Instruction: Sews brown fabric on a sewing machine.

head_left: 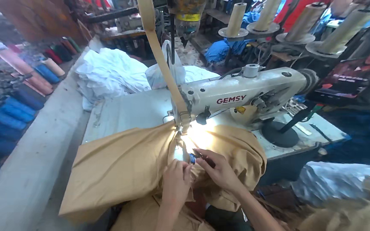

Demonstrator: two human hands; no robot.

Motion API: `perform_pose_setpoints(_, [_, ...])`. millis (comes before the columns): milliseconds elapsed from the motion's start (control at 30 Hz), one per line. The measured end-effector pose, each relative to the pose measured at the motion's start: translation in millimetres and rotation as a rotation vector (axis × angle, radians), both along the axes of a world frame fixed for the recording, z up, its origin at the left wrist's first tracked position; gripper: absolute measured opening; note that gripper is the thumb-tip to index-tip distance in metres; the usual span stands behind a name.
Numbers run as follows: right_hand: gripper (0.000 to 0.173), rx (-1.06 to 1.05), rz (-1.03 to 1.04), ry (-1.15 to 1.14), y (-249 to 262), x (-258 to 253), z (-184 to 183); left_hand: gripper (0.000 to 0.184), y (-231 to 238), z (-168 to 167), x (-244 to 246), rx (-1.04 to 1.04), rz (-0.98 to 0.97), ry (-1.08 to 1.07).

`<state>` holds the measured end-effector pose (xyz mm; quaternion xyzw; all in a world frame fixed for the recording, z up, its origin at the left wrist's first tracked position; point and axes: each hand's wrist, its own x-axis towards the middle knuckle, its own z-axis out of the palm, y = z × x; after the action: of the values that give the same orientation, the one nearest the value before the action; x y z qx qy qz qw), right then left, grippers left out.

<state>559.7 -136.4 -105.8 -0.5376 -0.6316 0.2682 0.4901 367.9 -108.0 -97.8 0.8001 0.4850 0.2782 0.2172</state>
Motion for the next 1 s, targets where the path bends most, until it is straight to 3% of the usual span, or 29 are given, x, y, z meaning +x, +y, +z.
perform_pose_setpoints(200, [0.037,0.076,0.091,-0.35,-9,11,-6,0.019,3,-7,-19,0.048,0.023,-0.195])
perform_pose_setpoints(467, [0.037,0.083,0.056,-0.232,-9,11,-9,0.025,3,-10,-18,0.025,-0.075,-0.145])
perform_pose_setpoints(600, [0.036,0.104,0.056,-0.319,-9,9,-9,0.023,3,-14,-16,0.12,-0.057,-0.093])
perform_pose_setpoints(1000, [0.029,0.18,0.075,-0.572,-7,2,-11,0.025,1,-12,-16,0.111,-0.039,-0.109])
